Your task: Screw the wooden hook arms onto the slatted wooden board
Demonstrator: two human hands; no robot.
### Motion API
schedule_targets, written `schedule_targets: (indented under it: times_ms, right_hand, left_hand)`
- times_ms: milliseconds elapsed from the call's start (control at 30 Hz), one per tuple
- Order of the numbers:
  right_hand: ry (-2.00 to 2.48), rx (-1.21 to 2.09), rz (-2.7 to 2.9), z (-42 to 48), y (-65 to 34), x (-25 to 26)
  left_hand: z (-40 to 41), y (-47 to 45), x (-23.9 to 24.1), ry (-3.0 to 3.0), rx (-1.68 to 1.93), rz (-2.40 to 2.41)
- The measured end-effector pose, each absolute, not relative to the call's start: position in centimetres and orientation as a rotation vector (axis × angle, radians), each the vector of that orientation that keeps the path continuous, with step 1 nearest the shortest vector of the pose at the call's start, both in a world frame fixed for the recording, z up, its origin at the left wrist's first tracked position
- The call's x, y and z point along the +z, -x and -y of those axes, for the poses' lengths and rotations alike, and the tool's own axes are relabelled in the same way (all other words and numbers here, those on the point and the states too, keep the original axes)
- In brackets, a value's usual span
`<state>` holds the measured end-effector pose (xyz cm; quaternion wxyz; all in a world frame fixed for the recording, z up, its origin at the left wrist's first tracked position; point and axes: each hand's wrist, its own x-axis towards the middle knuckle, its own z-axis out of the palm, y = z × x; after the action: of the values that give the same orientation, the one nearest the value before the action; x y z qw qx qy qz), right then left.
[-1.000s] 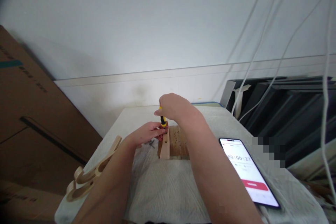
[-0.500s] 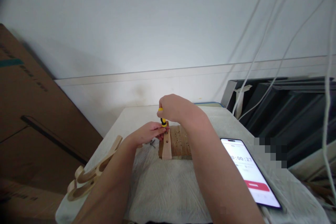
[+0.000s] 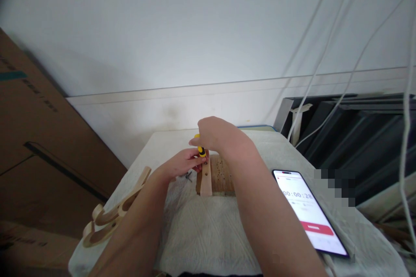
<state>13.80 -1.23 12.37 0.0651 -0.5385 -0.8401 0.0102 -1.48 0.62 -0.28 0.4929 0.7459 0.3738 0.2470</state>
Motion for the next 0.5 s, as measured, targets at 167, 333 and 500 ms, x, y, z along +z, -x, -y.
schedule_targets:
  times_ms: [167,333,500]
  right_hand:
    - [1.583,0.067,2.535,1.38,-13.85,12.24]
    - [1.427,0.101,2.609,1.3,-13.97,12.28]
    - [1.578,-0.021,2.584,1.11,-13.98,12.5]
  left_hand:
    - [-0.57,1.45,-0.13,-1.762,0.573,-0.948]
    - [-0.63,1.49,-0.39,-1.77,0.561,-0.973]
    - [-0.54,1.53,-0.13,-1.838,0.56,-0.979]
